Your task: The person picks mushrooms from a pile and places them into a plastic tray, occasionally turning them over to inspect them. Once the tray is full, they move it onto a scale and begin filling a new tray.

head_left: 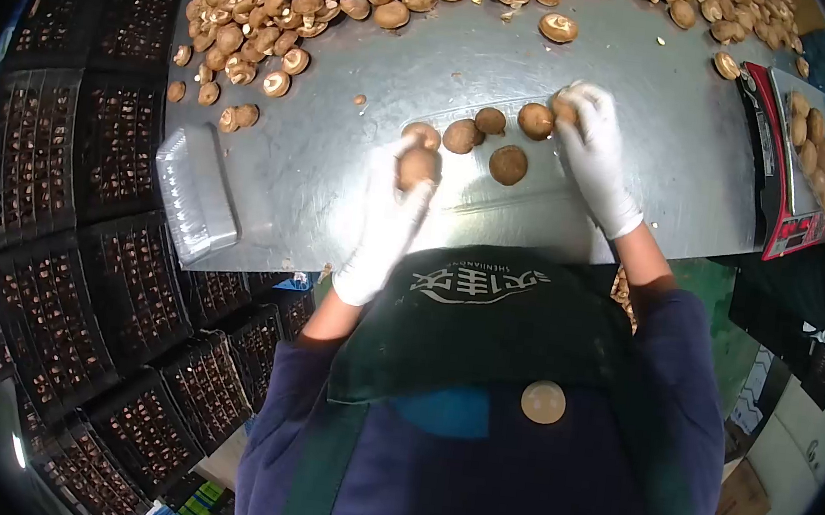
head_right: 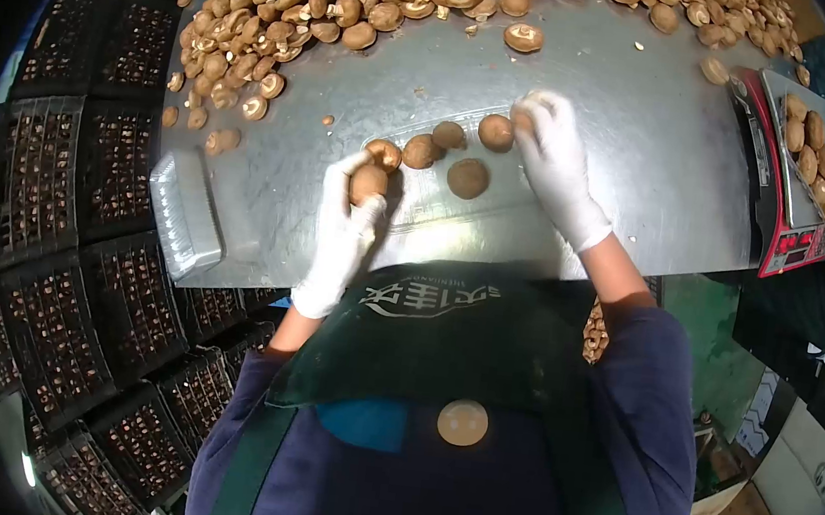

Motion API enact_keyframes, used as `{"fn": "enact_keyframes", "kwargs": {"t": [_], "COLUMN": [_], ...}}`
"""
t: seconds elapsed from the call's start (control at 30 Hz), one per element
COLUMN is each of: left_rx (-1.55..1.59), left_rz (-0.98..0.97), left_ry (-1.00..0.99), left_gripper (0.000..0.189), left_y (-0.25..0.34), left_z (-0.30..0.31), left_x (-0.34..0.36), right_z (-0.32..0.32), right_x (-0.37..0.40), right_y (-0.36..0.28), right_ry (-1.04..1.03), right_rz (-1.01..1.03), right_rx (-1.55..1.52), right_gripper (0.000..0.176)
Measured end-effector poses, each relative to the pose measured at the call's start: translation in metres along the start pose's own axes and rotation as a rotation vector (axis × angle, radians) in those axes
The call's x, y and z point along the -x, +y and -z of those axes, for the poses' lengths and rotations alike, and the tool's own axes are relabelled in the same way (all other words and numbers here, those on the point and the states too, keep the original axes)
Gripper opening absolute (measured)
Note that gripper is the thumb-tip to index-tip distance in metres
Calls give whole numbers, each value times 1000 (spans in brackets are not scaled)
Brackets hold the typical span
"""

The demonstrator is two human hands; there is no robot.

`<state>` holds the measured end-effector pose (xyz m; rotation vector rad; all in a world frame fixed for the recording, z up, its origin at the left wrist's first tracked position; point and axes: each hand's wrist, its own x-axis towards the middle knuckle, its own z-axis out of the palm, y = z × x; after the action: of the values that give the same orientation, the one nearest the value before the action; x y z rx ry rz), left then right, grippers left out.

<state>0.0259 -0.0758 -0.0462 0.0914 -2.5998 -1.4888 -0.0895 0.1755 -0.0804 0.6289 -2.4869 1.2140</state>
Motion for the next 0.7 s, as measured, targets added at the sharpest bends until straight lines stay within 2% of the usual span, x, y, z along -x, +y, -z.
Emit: {"fn": "enact_keyframes", "kwargs": {"t": [0.03,0.1,0.13,0.23,0.3,0.33,0.37,0.43,0.5,0.53,0.57,0.63,0.67,0.7], "left_rx": [-148,-485,-591,-581,-529,-442,-356,-380,-311,-293,-271,-308,-409,-508], "left_rz": [-118,-316,-309,-319,-325,-368,-411,-396,-454,-467,-479,-475,-524,-574], "left_ry": [-26,-63,-95,-137,-135,-104,-74,-16,24,21,19,44,80,115], "left_gripper": [53,59,64,62,59,57,55,41,37,36,35,38,41,43], "left_y": [3,-15,-19,-18,-11,-6,-4,8,10,7,3,3,0,-2], "left_z": [-3,-15,-19,-14,-7,-2,2,4,-10,-21,-35,-65,-81,-93], "left_x": [2,9,9,8,1,-7,-15,-52,-101,-128,-157,-206,-225,-242], "right_z": [-2,1,8,28,34,31,28,4,-22,-22,-22,-17,-10,-6], "right_x": [5,15,13,-8,-37,-54,-71,-94,-99,-104,-108,-112,-116,-118], "right_y": [1,-1,-15,-22,-3,10,19,50,84,84,84,83,83,86], "right_ry": [-1,-119,-180,-187,-31,23,60,17,-114,-200,-196,-87,-2,6], "right_rz": [5,52,-63,-101,-19,-57,12,82,74,-6,-2,-504,-605,-605], "right_rx": [-1,-25,-116,-221,-45,-20,87,287,244,196,198,-502,-869,-861], "right_gripper": [28,33,35,29,25,27,33,39,43,42,42,40,43,43]}}
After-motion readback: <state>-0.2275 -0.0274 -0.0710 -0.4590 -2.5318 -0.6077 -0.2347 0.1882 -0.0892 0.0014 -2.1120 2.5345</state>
